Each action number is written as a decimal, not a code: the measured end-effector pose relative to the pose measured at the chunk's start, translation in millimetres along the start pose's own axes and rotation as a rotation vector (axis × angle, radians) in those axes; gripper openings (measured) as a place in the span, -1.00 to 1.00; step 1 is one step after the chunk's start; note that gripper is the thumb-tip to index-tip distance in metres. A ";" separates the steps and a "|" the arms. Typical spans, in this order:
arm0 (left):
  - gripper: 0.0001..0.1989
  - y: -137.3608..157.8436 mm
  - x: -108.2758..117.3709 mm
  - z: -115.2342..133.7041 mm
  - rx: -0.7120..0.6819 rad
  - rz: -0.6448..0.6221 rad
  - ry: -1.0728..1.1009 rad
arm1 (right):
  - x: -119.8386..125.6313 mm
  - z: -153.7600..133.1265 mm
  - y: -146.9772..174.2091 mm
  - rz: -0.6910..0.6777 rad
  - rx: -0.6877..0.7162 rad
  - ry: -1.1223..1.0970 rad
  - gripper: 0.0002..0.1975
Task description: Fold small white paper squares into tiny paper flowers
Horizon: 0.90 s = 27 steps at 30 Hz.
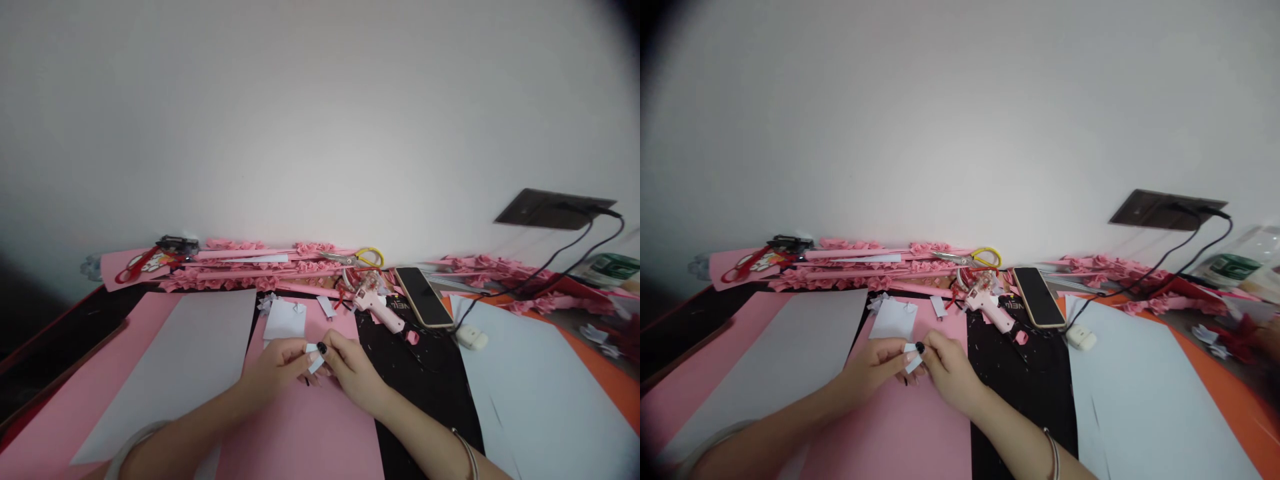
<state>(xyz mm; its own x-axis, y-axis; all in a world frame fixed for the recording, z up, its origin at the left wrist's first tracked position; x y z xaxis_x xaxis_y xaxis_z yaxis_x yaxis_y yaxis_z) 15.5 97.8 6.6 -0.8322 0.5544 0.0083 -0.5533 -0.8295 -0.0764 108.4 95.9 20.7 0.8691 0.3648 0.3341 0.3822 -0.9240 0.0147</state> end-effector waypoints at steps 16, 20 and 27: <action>-0.67 3.2 -5.8 -8.0 0.001 -0.069 -0.064 | 15.3 -0.5 0.9 0.196 -0.021 0.033 -0.77; -0.67 3.3 -6.2 -8.9 0.015 -0.056 -0.015 | 16.5 -0.2 0.4 0.200 -0.024 -0.010 -0.81; -0.67 3.6 7.9 -9.6 0.001 0.079 -0.071 | 22.4 -4.8 2.6 0.254 0.014 -0.057 -0.91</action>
<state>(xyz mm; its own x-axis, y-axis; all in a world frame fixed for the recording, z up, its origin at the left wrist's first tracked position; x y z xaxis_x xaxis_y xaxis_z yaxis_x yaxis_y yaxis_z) 7.3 99.9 -3.1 -0.8736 0.4811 0.0730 -0.4859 -0.8704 -0.0788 127.4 101.1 32.7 0.9538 0.1272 0.2721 0.1532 -0.9852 -0.0764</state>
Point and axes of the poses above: each hand's wrist, its own y-axis away from the middle knuckle, its own x-axis out of the back of the hand, z = x × y, the point moved 8 cm from there along -y, towards the middle knuckle, and after that the axes turned 11 degrees about -x, right-handed, at the moved point
